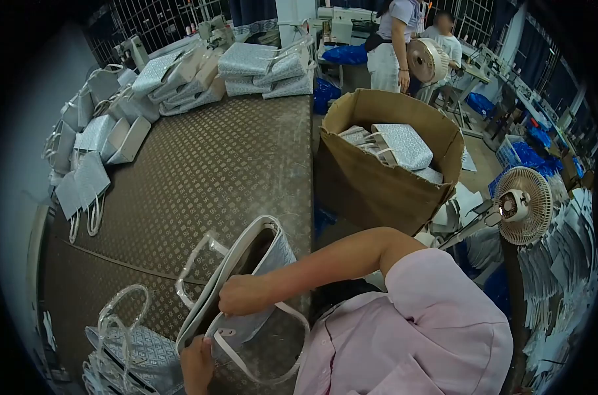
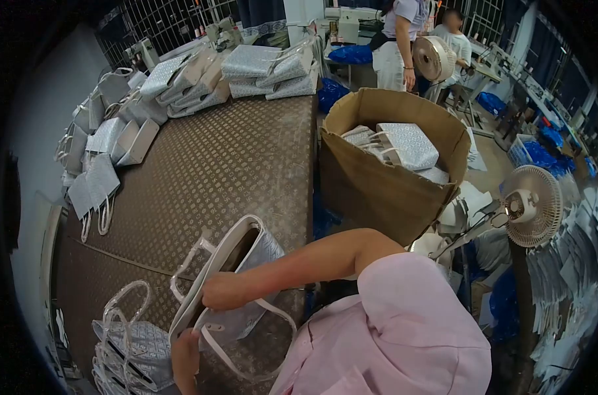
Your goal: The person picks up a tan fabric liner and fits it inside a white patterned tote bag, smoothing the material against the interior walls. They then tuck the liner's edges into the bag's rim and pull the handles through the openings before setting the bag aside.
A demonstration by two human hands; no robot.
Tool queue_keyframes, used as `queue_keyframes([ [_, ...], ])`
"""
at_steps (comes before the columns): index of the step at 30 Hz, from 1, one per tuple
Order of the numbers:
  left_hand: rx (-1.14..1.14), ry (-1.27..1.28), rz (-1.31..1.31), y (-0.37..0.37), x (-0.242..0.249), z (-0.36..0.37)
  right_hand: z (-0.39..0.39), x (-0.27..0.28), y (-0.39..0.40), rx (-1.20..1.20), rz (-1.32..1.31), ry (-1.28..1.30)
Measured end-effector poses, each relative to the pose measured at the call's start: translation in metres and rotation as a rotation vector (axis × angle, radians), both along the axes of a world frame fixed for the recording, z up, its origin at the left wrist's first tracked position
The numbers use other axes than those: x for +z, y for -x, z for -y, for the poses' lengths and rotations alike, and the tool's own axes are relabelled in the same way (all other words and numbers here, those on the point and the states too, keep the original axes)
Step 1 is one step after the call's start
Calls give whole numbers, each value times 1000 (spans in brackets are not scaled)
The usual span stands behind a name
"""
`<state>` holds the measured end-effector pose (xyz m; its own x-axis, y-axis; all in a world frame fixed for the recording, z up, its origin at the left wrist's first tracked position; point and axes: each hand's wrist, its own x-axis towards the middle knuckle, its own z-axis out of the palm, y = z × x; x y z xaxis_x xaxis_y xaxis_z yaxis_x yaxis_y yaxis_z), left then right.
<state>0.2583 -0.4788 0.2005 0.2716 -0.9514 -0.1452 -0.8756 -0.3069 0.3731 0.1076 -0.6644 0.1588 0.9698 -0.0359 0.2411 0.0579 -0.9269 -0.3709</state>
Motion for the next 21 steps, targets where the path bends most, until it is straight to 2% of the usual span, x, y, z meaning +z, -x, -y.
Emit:
queue_keyframes([
  [2, -117, 13, -252, 1, 2, 18, 5, 5, 0, 78, -32, -22],
  [4, -182, 7, -260, 9, -6, 40, 11, 10, 3, 174, -69, -45],
  [5, -262, 6, -253, 7, -9, 47, 18, 13, 7, 146, -143, -81],
  [6, -206, -62, -197, 2, -12, 48, 29, 16, 13, 110, -214, -110],
  [8, -175, -34, -200, -13, -14, 39, 52, 18, 29, -12, -315, -161],
  [10, -134, -9, -202, -22, -15, 30, 62, 14, 38, -56, -283, -124],
  [12, -179, -50, -18, -25, -15, 18, 59, 9, 41, -94, -252, -110],
  [14, -153, -8, 20, -22, -20, 17, 56, 12, 43, -179, -227, -113],
  [16, -120, 12, 57, -21, -23, 11, 62, 17, 49, -261, -298, -99],
  [18, -112, 13, 28, -22, -21, 9, 89, 22, 72, -236, -293, -149],
  [20, -114, 2, 25, -20, -18, 13, 96, 22, 94, -149, -129, 6],
  [21, -152, 8, 34, -22, -15, 14, 96, 17, 97, -120, -133, -16],
])
